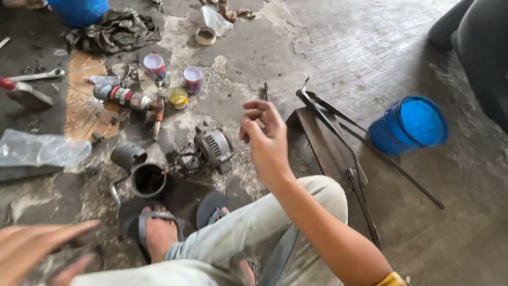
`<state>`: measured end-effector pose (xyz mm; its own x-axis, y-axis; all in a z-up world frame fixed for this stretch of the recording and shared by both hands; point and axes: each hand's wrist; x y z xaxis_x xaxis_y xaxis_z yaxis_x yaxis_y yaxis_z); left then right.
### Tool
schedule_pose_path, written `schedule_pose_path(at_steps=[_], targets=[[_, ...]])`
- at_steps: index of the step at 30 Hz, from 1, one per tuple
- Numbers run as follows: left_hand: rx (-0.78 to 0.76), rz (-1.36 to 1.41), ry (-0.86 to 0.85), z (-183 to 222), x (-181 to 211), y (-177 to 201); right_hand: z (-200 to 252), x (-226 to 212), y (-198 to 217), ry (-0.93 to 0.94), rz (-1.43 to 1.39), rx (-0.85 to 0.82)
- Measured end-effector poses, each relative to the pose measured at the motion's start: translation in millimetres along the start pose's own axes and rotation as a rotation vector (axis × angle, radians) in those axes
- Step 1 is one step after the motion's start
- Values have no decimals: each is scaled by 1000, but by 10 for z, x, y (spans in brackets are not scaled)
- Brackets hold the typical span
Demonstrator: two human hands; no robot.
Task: Disassembling and inspecting an automotive alternator using hands and a small metal tool while sitting on the floor.
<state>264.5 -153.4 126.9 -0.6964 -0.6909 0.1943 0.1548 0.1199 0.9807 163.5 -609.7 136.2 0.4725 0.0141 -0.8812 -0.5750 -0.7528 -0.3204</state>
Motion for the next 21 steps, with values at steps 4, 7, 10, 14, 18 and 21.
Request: schedule_pose_path(at_steps=[4,7,10,14,18,21], targets=[[-198,-178,-81,-880,1041,23,-163,486,-72,-159,50,-27],[-448,-229,-33,-1423,1227,-17,-185,951,-23,-353,31,17],[-375,-228,-8,-1828,903,-737,-88,1302,108,-531,107,20],[-308,-226,117,-1900,652,-1305,-16,1301,62,-673,28,-74],[-325,-122,170,-1822,482,-1554,23,1500,139,-692,88,-179],[-330,-94,186,-1826,473,-1596,66,1601,176,-694,107,-195]])
Point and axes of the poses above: each hand's wrist, its own z-axis away from the middle knuckle, its own y-axis out of the back of the hand, x = y × z, and after that the axes turned 3 degrees about y, right-handed
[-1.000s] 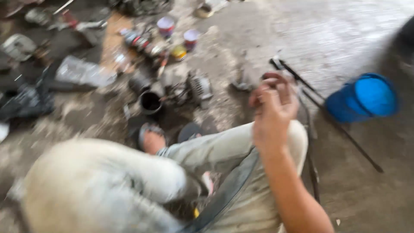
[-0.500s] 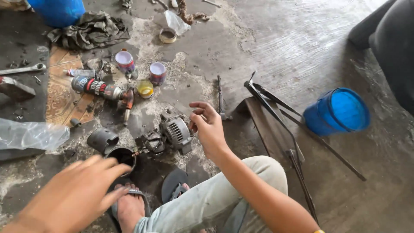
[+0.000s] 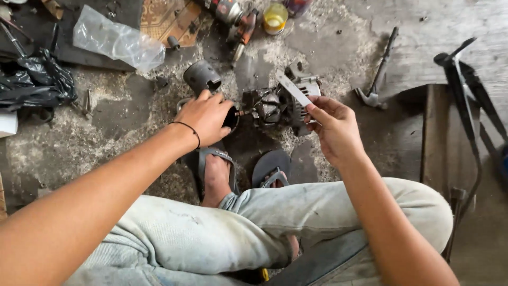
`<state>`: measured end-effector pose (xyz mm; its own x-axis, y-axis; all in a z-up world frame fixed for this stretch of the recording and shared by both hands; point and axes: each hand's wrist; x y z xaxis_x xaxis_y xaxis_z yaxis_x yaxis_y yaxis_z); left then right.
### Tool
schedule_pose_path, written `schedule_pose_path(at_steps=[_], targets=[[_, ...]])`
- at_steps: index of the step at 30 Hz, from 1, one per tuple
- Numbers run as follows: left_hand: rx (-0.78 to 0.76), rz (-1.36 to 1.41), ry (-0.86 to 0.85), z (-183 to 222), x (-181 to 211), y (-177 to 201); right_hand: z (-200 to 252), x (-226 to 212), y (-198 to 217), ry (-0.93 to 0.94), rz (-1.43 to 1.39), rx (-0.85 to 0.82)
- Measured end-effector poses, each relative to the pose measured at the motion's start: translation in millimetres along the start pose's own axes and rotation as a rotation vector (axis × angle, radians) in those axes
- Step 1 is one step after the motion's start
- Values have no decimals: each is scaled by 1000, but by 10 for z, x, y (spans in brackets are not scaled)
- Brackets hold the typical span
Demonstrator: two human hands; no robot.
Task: Disassembling and inspecting an automotive alternator using hands and a small metal tool while sitting on the floor.
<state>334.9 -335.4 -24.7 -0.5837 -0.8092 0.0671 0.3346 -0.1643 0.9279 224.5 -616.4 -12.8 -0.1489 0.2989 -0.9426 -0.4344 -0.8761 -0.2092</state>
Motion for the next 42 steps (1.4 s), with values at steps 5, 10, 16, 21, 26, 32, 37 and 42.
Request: schedule_pose_path(at_steps=[5,10,16,21,26,32,37,42], targets=[[-11,20,-23,-13,64,19,-17,61,21,-4,23,5],[68,25,-100,22,96,-18,-49,172,-48,93,93,-54],[165,-20,-118,-100,86,-124,-229,443,-109,105,157,-107],[238,-33,-147,-163,133,-236,-234,463,-70,129,200,-114],[340,10,-208,-129,50,-95,-183,219,-103,69,322,-202],[310,127,-132,-117,37,-13,-142,177,-64,110,261,-213],[211,-161,16,-164,44,73,-175,193,-21,137,317,-166],[-60,-257,248,-29,-119,95,-139,60,-19,186,326,-170]])
Point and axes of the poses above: each hand's wrist, its own z-axis away from the middle knuckle, its own y-axis out of the back of the hand, x = y × z, and after that the axes turned 3 degrees about y, right-handed
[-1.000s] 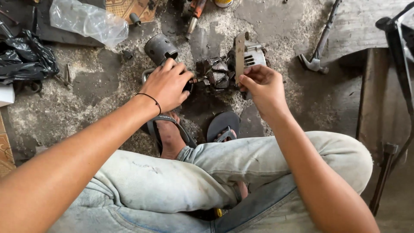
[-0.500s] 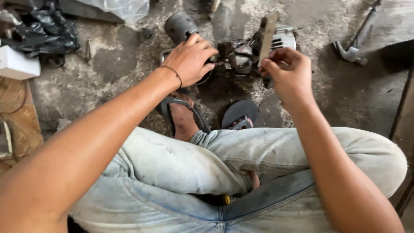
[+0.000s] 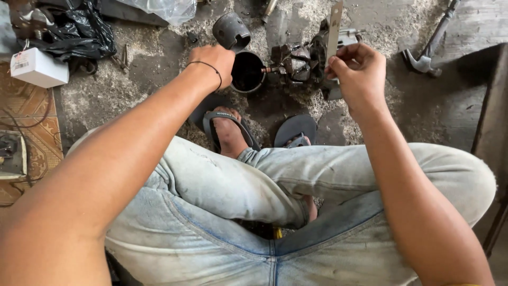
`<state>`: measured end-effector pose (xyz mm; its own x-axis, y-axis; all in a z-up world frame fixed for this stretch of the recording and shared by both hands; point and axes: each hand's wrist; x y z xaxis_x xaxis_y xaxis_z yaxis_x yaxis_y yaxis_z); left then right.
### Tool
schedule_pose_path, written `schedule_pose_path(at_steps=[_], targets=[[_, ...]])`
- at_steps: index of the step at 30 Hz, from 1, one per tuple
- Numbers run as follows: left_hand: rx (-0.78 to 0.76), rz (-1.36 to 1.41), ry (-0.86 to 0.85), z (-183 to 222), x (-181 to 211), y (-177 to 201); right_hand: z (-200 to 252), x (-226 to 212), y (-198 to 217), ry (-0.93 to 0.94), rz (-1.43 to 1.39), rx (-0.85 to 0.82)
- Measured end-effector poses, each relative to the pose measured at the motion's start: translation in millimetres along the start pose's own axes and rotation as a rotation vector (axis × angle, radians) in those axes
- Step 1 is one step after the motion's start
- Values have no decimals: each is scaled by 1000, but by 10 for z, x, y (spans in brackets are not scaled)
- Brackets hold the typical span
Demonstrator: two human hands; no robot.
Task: Disassembling and inspecting an automotive alternator using hands and a small metal tool while sitting on the floor.
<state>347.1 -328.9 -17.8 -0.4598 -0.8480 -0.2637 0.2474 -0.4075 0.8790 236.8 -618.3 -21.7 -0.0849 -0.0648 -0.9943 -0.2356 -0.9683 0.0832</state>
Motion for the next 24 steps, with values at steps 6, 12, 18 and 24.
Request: schedule_pose_path(at_steps=[6,12,18,24], targets=[[108,-136,-8,69,43,174,259,-424,0,174,-8,1],[184,-162,7,257,-8,226,631,-755,-34,390,-45,-8],[185,-154,17,359,-46,383,812,-1095,-158,506,-53,-9],[225,-117,7,621,-32,575,879,-1168,-185,547,-100,-3]])
Point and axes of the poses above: each hand's wrist, its own z-axis away from the middle knuckle, its own y-axis out of the back of the hand, x = y × z, and after that the axes turned 3 degrees about y, right-handed
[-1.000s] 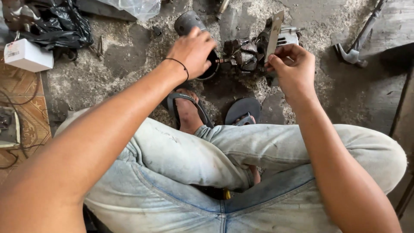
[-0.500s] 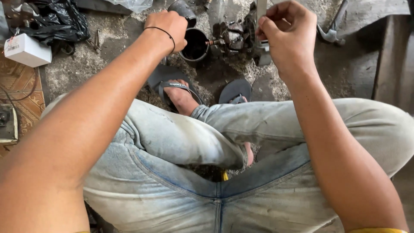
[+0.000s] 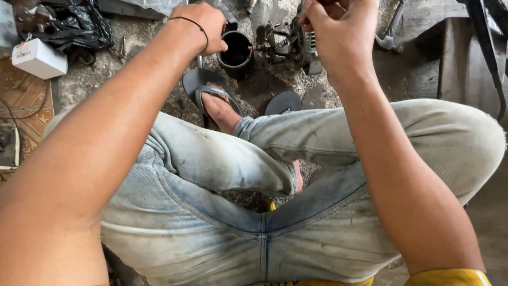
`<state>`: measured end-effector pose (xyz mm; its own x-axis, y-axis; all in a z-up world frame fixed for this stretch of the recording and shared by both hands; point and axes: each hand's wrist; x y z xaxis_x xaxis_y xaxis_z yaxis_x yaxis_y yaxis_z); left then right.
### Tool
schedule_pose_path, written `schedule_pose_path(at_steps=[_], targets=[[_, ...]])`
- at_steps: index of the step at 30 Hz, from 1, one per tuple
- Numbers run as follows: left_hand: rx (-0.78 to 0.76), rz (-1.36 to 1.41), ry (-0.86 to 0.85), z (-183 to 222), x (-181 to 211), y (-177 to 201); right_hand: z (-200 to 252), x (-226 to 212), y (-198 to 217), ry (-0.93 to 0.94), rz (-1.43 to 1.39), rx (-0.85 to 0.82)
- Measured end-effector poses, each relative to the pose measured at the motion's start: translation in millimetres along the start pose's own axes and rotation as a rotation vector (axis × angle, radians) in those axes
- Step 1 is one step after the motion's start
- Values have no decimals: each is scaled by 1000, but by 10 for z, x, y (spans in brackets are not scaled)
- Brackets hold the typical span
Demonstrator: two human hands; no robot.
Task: Disassembling and inspecting an automotive alternator using hands and a small metal tool while sitting on the floor.
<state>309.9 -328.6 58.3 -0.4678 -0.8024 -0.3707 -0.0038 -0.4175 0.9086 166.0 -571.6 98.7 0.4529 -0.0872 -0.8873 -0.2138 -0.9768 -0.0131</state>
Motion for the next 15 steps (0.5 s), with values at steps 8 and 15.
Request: schedule_pose_path(at_steps=[8,15], targets=[[-66,12,65,54,-33,124,-1,-129,-37,61,37,51],[-53,72,29,173,32,215,31,-255,-140,43,68,56]])
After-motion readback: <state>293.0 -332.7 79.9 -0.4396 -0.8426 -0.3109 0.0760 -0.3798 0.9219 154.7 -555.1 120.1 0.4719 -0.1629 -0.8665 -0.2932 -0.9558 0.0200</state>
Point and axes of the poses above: each hand's wrist, its own z-axis away from the middle knuckle, its own y-axis out of the back of the hand, x = y × z, and after that the axes turned 3 degrees about y, right-handed
